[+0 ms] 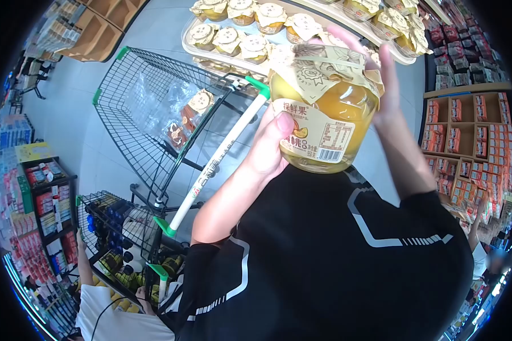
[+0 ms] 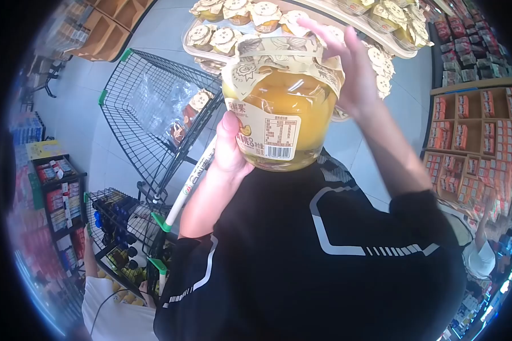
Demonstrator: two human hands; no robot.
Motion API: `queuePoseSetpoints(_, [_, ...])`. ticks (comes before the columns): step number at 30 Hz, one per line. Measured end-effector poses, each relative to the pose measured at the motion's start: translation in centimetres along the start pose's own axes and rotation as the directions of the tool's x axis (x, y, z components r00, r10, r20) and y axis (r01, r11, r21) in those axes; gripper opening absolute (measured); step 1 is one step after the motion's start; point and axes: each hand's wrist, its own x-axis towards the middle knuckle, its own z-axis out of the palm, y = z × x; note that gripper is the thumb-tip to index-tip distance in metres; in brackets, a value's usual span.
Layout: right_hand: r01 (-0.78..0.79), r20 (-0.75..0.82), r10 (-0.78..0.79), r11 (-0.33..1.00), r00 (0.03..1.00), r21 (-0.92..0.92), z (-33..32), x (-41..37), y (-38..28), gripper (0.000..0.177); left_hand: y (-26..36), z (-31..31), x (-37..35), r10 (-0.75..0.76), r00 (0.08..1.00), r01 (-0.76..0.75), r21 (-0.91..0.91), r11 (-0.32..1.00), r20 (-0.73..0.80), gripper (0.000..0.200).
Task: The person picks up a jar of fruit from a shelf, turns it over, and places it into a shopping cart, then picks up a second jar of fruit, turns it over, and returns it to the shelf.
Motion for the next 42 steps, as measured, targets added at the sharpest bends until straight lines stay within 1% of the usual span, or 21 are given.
queuePoseSetpoints(1, [0.024, -0.223, 0.014, 0.986, 0.975, 0.168, 0.5, -1.1, 1.4, 0.09, -0.1, 0.1, -0.3, 0.024, 0.999, -0.025, -0.007, 1.0, -0.032, 0.082])
queuePoseSetpoints(2, [0.018, -0.232, 0.023, 0.985, 0.972, 0.17, 1.3, -1.8, 2.4, 0.09, -0.2, 0.3, -0.6, 0.039, 0.996, -0.041, -0.025, 0.999, -0.075, 0.08])
queuePoseSetpoints(4, [0.024, -0.461, 0.044, 0.99, 0.886, 0.141, 3.4, -2.9, 4.1, 0.088, -0.9, 0.5, -0.7, 0.066, 0.989, -0.067, -0.004, 0.998, -0.133, 0.079])
queuePoseSetpoints(5, [0.05, -0.454, 0.082, 0.961, 0.887, 0.272, 4.0, -3.5, 4.4, 0.073, -1.2, 0.5, -0.7, 0.101, 0.979, -0.097, 0.036, 0.995, -0.178, 0.078])
queuePoseSetpoints(7, [0.047, -0.482, 0.084, 0.966, 0.872, 0.253, 4.2, -3.5, 5.0, 0.072, -2.1, 0.3, -0.6, 0.059, 0.976, -0.054, 0.031, 0.998, -0.208, 0.076])
queuePoseSetpoints(9, [0.039, -0.49, 0.077, 0.974, 0.868, 0.223, 4.0, -3.8, 4.7, 0.07, -2.9, 0.0, -0.5, 0.102, 0.959, -0.054, 0.18, 0.982, -0.265, 0.075])
queuePoseSetpoints(13, [-0.021, -0.5, 0.173, 0.955, 0.849, 0.296, 4.1, -4.6, 3.7, 0.066, -4.1, 0.6, -0.1, 0.09, 0.949, -0.035, 0.183, 0.982, -0.302, 0.068])
queuePoseSetpoints(15, [-0.001, -0.574, 0.212, 0.939, 0.791, 0.345, 3.5, -5.1, 4.0, 0.066, -4.2, 1.3, 0.1, 0.076, 0.952, -0.017, 0.196, 0.98, -0.297, 0.065])
queuePoseSetpoints(16, [0.036, -0.522, 0.19, 0.92, 0.832, 0.391, 2.7, -5.4, 4.4, 0.066, -4.3, 1.6, 0.4, 0.073, 0.954, -0.012, 0.205, 0.979, -0.292, 0.063])
queuePoseSetpoints(20, [0.054, -0.4, 0.15, 0.888, 0.904, 0.456, 0.1, -6.0, 4.5, 0.066, -5.1, 2.4, 1.5, 0.07, 0.953, 0.002, 0.238, 0.971, -0.293, 0.059])
queuePoseSetpoints(23, [0.118, -0.351, 0.06, 0.878, 0.935, 0.464, -2.1, -6.0, 4.1, 0.068, -5.7, 3.0, 3.2, 0.047, 0.968, 0.008, 0.215, 0.977, -0.247, 0.059])
queuePoseSetpoints(26, [0.156, -0.382, 0.03, 0.881, 0.924, 0.447, -4.4, -6.4, 2.6, 0.069, -7.1, 4.2, 5.5, 0.037, 0.972, 0.024, 0.254, 0.967, -0.233, 0.055])
queuePoseSetpoints(27, [0.16, -0.39, 0.032, 0.878, 0.92, 0.451, -5.4, -6.7, 2.3, 0.069, -7.9, 4.5, 6.3, 0.027, 0.972, 0.034, 0.254, 0.967, -0.234, 0.055])
queuePoseSetpoints(29, [0.217, -0.334, -0.057, 0.859, 0.941, 0.464, -7.7, -7.3, 2.1, 0.068, -9.8, 4.9, 7.7, 0.064, 0.957, 0.033, 0.325, 0.945, -0.283, 0.053])
queuePoseSetpoints(30, [0.218, -0.341, -0.051, 0.854, 0.939, 0.473, -8.4, -7.6, 1.7, 0.068, -10.3, 5.4, 8.4, 0.054, 0.956, 0.046, 0.327, 0.944, -0.289, 0.053])
queuePoseSetpoints(32, [0.199, -0.391, -0.009, 0.871, 0.921, 0.448, -9.8, -8.2, 1.0, 0.067, -11.1, 6.7, 10.0, -0.021, 0.939, 0.098, 0.21, 0.973, -0.344, 0.057])
queuePoseSetpoints(33, [0.199, -0.392, -0.004, 0.865, 0.92, 0.46, -10.9, -8.4, 0.8, 0.067, -11.7, 7.0, 10.7, -0.026, 0.936, 0.108, 0.216, 0.97, -0.352, 0.057])
queuePoseSetpoints(35, [0.172, -0.316, 0.059, 0.738, 0.947, 0.653, -13.2, -8.7, 0.4, 0.066, -12.9, 7.8, 12.2, -0.029, 0.919, 0.145, 0.269, 0.952, -0.394, 0.059])
queuePoseSetpoints(36, [0.172, -0.321, 0.072, 0.725, 0.944, 0.667, -14.1, -8.8, 0.2, 0.066, -13.5, 8.3, 12.8, -0.042, 0.912, 0.164, 0.271, 0.948, -0.408, 0.059])
queuePoseSetpoints(38, [0.156, -0.437, 0.115, 0.829, 0.892, 0.537, -15.8, -8.8, -0.1, 0.064, -14.4, 8.8, 14.0, -0.073, 0.92, 0.195, 0.287, 0.938, -0.385, 0.058])
queuePoseSetpoints(42, [0.191, -0.428, 0.147, 0.736, 0.892, 0.65, -18.6, -8.9, -1.2, 0.06, -16.4, 10.0, 16.7, -0.084, 0.903, 0.228, 0.306, 0.924, -0.421, 0.058])
